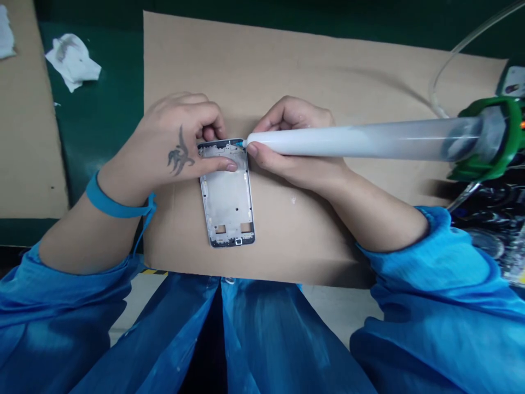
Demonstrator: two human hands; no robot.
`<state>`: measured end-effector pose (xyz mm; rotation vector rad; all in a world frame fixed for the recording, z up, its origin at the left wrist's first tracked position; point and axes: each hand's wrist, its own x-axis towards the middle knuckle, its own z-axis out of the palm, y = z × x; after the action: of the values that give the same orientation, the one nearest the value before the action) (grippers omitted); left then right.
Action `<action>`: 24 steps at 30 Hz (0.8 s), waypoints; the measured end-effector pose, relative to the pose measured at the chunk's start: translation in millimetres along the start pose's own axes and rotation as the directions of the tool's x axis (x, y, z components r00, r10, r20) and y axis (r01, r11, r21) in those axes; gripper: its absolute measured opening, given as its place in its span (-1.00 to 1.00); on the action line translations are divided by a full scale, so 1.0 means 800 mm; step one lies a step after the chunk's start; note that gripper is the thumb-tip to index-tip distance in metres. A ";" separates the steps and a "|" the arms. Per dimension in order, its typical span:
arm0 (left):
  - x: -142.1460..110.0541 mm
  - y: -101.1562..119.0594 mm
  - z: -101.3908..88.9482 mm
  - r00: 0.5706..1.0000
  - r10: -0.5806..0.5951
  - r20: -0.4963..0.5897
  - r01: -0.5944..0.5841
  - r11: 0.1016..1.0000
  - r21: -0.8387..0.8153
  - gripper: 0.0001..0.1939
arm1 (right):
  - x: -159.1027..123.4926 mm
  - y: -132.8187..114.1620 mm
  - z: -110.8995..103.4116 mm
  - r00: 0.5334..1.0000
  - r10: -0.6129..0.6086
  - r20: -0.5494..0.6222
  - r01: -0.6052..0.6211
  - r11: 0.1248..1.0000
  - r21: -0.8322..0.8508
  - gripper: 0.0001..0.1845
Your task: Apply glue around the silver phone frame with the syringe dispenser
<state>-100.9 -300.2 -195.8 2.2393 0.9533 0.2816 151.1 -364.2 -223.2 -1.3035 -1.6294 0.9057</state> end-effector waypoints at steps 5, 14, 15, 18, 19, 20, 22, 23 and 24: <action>0.001 -0.001 0.000 1.000 0.017 -0.002 -0.017 1.000 0.021 -0.56 | 0.000 -0.004 -0.002 0.999 -0.002 0.033 0.002 1.000 -0.015 -0.49; 0.001 0.004 -0.003 1.000 -0.009 0.014 0.009 1.000 -0.018 -0.62 | -0.002 -0.011 -0.005 0.998 0.055 0.041 -0.054 0.998 -0.020 -0.62; 0.000 0.004 -0.002 1.000 -0.004 0.015 0.005 1.000 -0.010 -0.61 | -0.002 -0.011 -0.006 0.997 0.057 0.042 -0.056 0.998 -0.019 -0.58; 0.000 0.000 -0.001 0.999 0.037 0.007 -0.037 0.999 0.029 -0.59 | -0.001 -0.009 -0.005 0.998 0.050 0.037 -0.051 0.999 0.005 -0.55; 0.000 -0.001 -0.001 0.999 0.050 0.004 -0.050 0.998 0.037 -0.59 | -0.001 -0.008 -0.004 0.999 0.040 0.023 -0.040 0.999 0.016 -0.55; 0.000 -0.002 0.000 0.998 0.059 0.001 -0.059 0.997 0.041 -0.59 | 0.000 -0.007 -0.003 1.000 0.028 0.005 -0.028 0.999 0.027 -0.55; 0.000 -0.004 0.000 0.998 0.067 -0.006 -0.066 0.997 0.041 -0.60 | 0.000 -0.006 -0.003 1.000 0.021 -0.008 -0.021 0.999 0.039 -0.54; -0.001 -0.004 0.000 0.998 0.066 -0.007 -0.066 0.997 0.038 -0.61 | 0.000 -0.006 -0.002 1.000 0.017 -0.010 -0.017 0.999 0.049 -0.55; -0.001 -0.004 0.000 0.998 0.065 -0.005 -0.065 0.997 0.033 -0.62 | 0.000 -0.006 -0.002 1.000 0.023 0.003 -0.023 0.998 0.055 -0.56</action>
<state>-103.4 -298.8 -198.0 2.3033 0.8957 0.3036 151.2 -365.0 -218.1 -1.2859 -1.5831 0.9601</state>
